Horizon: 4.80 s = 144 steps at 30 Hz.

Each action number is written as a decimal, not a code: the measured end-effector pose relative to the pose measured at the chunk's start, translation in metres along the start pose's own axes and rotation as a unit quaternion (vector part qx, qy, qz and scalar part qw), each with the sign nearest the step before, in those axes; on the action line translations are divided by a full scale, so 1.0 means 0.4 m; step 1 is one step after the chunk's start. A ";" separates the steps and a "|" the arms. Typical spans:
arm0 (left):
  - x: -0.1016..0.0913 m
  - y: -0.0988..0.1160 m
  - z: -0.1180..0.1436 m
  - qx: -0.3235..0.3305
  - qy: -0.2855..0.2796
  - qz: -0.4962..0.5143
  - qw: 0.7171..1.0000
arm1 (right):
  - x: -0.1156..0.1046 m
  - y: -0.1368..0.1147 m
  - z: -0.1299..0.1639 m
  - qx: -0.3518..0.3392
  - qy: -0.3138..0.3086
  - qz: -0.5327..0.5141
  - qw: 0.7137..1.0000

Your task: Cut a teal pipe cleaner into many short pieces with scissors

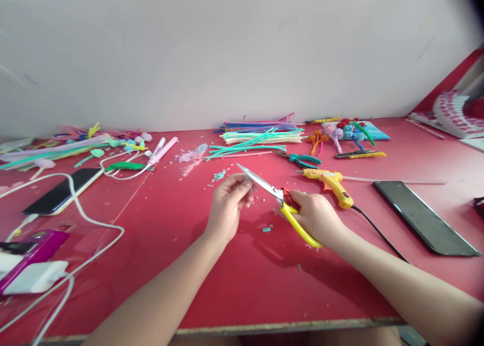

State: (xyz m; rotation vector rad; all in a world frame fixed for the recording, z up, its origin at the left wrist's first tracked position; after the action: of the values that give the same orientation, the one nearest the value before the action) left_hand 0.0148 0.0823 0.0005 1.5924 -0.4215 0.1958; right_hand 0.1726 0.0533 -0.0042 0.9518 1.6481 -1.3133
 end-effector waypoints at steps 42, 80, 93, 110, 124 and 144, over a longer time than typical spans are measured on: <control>-0.027 -0.011 -0.007 0.001 0.053 0.019 0.998 | 0.006 -0.006 0.007 -0.008 -0.033 0.068 0.997; -0.028 -0.006 -0.009 -0.002 0.053 0.043 0.998 | 0.015 0.005 0.002 -0.019 -0.015 0.081 0.996; 0.071 -0.083 0.035 -0.148 -0.143 -0.079 0.975 | 0.006 0.008 0.003 0.056 -0.047 -0.350 0.934; 0.079 -0.085 0.046 -0.139 -0.156 -0.197 0.958 | 0.021 0.002 0.005 0.046 -0.064 -0.318 0.945; -0.035 -0.006 -0.008 0.015 0.060 0.022 0.998 | -0.003 -0.010 0.007 -0.023 -0.007 0.066 0.998; -0.027 0.002 -0.007 0.019 0.039 0.041 0.998 | 0.002 -0.011 0.009 -0.030 -0.016 0.079 0.996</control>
State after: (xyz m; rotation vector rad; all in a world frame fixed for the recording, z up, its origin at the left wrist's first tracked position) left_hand 0.0051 0.0868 -0.0026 1.6010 -0.4240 0.3293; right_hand 0.1688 0.0492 -0.0036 0.9979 1.5462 -1.1608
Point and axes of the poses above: each hand's wrist, its own z-axis away from the middle knuckle, its own x-axis out of the palm, y = z × x, the point moved 8 cm from there along -z, towards the middle knuckle, and after that the axes turned 1 degree about -x, right-handed, at the moved point
